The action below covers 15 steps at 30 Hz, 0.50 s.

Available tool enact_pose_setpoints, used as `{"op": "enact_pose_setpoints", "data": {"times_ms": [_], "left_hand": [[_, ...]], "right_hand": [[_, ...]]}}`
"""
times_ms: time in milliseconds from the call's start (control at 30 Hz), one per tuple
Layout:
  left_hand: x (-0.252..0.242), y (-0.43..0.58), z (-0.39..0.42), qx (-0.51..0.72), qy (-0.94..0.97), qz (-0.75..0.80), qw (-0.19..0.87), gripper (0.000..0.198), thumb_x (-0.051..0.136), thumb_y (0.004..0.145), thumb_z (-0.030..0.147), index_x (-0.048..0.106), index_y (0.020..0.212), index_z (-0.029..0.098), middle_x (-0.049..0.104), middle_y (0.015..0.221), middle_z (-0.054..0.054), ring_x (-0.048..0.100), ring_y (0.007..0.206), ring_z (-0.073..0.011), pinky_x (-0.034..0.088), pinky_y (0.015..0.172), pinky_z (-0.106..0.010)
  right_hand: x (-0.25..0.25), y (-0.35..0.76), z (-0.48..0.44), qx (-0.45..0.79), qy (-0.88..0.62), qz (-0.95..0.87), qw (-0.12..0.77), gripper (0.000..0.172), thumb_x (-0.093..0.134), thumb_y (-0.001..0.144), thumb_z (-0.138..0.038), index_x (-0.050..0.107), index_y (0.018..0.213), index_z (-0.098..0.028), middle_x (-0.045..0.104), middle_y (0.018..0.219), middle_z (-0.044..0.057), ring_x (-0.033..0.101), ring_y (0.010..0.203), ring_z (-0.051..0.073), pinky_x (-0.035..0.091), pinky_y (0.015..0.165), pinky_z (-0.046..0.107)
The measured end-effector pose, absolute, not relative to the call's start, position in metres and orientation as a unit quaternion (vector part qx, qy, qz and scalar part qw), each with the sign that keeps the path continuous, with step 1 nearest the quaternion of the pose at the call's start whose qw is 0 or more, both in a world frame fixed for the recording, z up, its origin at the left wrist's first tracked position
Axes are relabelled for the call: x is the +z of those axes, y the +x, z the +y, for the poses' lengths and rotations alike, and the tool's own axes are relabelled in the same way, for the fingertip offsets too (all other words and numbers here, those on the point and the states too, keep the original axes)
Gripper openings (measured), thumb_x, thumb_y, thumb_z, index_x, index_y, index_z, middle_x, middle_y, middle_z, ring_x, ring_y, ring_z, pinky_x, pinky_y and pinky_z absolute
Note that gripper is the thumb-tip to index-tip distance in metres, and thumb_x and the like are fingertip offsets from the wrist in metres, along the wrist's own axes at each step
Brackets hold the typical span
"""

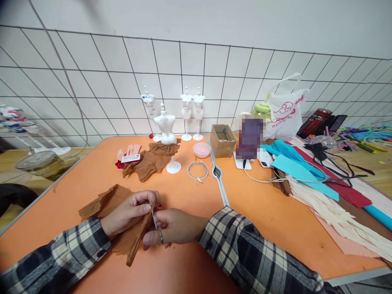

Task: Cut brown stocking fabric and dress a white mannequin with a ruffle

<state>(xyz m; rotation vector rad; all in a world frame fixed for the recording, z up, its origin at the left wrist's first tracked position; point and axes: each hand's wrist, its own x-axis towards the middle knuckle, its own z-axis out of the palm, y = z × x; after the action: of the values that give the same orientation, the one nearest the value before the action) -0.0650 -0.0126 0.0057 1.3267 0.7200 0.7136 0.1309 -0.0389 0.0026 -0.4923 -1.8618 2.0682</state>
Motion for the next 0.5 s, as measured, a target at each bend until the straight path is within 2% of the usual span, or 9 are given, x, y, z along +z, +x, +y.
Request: {"op": "enact_pose_setpoints", "data": {"times_ms": [167,367,500], "left_hand": [[0.0045,-0.0637,-0.0127,0.331,0.588,0.353,0.648,0.037,0.076,0.072,0.047,0.056,0.072,0.016,0.052,0.07,0.002,0.046,0.064,-0.0118,0.038,0.061,-0.023],[0.0024,-0.064,-0.0117,0.341,0.579,0.362,0.645,0.037,0.077,0.071,0.048,0.057,0.071,0.016,0.052,0.069,0.003,0.046,0.063,-0.012,0.037,0.06,-0.023],[0.0036,-0.0641,-0.012,0.318,0.606,0.35,0.64,0.038,0.077,0.07,0.05,0.059,0.069,0.016,0.054,0.069,0.002,0.047,0.064,-0.0122,0.037,0.06,-0.023]], "right_hand": [[-0.0034,0.1288,-0.0392,0.722,-0.204,-0.629,0.202,0.066,0.062,0.07,-0.075,0.054,0.097,-0.015,0.052,0.084,0.001,0.05,0.064,0.009,0.045,0.053,0.021],[-0.006,0.1252,-0.0397,0.728,-0.224,-0.62,0.187,0.063,0.06,0.072,-0.074,0.054,0.09,-0.014,0.061,0.078,0.003,0.055,0.061,0.01,0.046,0.056,0.023],[-0.0055,0.1261,-0.0393,0.736,-0.213,-0.612,0.194,0.07,0.064,0.066,-0.076,0.057,0.093,-0.012,0.058,0.079,0.002,0.054,0.064,0.01,0.045,0.059,0.023]]}}
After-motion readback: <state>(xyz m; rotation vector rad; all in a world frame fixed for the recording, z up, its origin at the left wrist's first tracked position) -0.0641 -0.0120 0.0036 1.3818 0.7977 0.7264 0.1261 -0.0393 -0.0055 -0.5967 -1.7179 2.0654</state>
